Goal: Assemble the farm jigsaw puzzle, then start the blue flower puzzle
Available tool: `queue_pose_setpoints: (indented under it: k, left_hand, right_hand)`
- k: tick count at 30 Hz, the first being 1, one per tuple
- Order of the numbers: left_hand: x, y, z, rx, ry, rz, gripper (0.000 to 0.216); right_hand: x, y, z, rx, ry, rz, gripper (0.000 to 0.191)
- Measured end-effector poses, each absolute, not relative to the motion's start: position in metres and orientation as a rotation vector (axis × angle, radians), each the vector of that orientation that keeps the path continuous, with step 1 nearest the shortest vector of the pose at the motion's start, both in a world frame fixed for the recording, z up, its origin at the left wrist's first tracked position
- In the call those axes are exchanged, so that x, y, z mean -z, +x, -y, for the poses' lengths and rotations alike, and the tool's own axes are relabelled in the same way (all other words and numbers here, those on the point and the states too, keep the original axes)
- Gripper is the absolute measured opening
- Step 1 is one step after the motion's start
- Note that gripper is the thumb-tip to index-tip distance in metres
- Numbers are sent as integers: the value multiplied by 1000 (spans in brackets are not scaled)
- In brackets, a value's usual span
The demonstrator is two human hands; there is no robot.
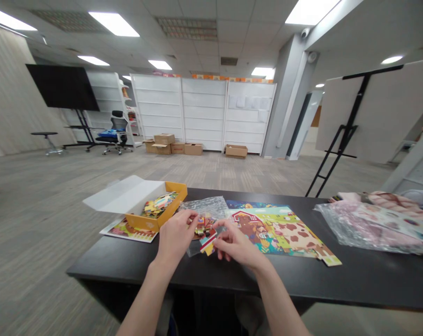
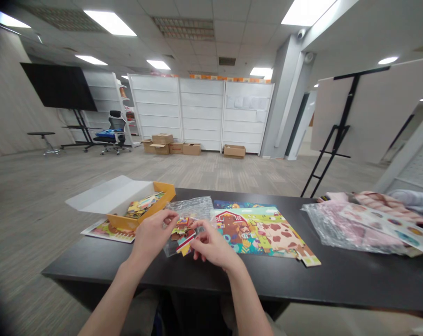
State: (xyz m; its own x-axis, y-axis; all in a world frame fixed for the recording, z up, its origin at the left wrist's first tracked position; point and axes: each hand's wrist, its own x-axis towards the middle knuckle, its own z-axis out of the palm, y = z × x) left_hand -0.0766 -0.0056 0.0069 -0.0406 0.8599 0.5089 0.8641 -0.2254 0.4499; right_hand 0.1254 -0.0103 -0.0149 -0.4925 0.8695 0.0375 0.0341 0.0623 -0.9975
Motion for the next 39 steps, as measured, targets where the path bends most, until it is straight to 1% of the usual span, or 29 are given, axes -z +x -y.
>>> queue_pose_setpoints:
  k: [2,5,6,8,9,10,11,14,17,19,23,26,28,30,33,39]
  left_hand:
    - [-6,-76,6,1142,-2173,1945,16]
    - [-5,-77,7,1134,-2176,1945,15]
    - [-4,-78,8,1130,-2173,1948,14]
    - [-4,-80,10,1125,-2170,1949,14]
    - [-4,-81,11,1124,-2171,1950,15]
    - [-4,-83,12,1122,-2174,1951,15]
    - [-4,-84,13,1121,-2177,1952,15]
    - [-3,-87,12,1111,-2186,1953,15]
    - [-1,-88,10,1097,-2186,1948,16]
    - [0,-87,8,1092,-2198,1909,15]
    - [1,-75,8,1058,-2358,1655,14]
    - [3,-57,10,1040,-2462,1523,17]
    - [6,-41,10,1019,-2517,1472,14]
    - [7,-23,10,984,-2580,1426,9]
    - [5,6,10,917,-2678,1378,4]
    - [8,51,3,767,-2784,1441,9]
  right_hand:
    - [22,109,4,-1432,-943,1645,19]
    - [28,85,-2,-1280,-951,1603,9]
    - [28,80,-3,-1270,-937,1606,15]
    - [27,72,-2,-1308,-896,1654,41]
    - [26,70,0,-1331,-875,1686,50]
    - [25,71,2,-1339,-862,1712,54]
    - [23,72,4,-1327,-861,1724,54]
    - [16,87,9,-1321,-885,1742,46]
    - [6,112,12,-1388,-880,1799,31]
    - [0,131,11,-1361,-904,1769,27]
    - [-1,170,3,-1085,-1059,1672,29]
    - [10,200,-5,-765,-1314,1675,28]
    - [19,220,-9,-513,-1503,1692,26]
    - [26,238,-11,-343,-1634,1689,26]
    - [31,258,-12,-266,-1738,1658,27]
    - [35,273,-6,-294,-1811,1650,23]
